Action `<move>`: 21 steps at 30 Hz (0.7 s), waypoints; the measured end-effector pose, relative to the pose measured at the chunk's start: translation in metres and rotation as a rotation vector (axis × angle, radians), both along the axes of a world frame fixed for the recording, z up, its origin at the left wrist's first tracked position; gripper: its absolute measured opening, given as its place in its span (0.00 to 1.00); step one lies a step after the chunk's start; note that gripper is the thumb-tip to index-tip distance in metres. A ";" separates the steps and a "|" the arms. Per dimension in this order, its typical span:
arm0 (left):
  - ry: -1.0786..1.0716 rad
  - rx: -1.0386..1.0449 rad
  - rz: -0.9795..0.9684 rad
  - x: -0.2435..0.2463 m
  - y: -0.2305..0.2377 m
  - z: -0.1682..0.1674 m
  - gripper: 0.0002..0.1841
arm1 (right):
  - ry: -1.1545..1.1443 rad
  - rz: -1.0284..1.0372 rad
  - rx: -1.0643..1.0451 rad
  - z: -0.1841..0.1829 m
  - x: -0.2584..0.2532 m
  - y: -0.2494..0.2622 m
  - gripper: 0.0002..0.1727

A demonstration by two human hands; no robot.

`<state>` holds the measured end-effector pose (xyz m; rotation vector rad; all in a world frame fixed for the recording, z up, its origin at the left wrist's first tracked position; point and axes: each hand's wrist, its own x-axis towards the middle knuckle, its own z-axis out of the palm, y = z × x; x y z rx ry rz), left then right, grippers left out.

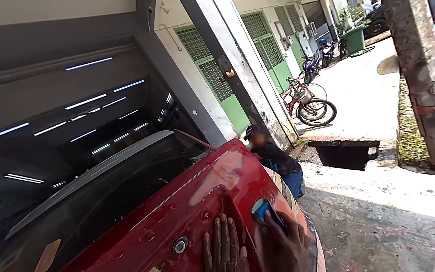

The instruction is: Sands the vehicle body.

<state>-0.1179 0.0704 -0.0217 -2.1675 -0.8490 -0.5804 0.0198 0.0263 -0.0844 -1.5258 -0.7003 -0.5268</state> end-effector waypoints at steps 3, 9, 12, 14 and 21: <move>0.010 0.000 -0.001 -0.005 -0.001 -0.006 0.34 | 0.080 -0.108 0.017 0.008 -0.009 0.012 0.19; -0.013 -0.024 -0.018 -0.003 0.000 -0.003 0.33 | -0.092 0.114 -0.006 -0.020 -0.010 -0.014 0.18; -0.028 -0.004 -0.041 -0.004 0.003 -0.005 0.32 | 0.003 -0.074 0.058 0.013 0.027 0.034 0.20; -0.067 -0.038 -0.100 -0.009 0.003 -0.007 0.31 | 0.037 -0.051 0.035 0.009 0.002 0.021 0.19; -0.209 -0.151 -0.230 -0.009 0.005 -0.003 0.33 | -0.233 0.201 0.057 -0.024 0.022 0.004 0.19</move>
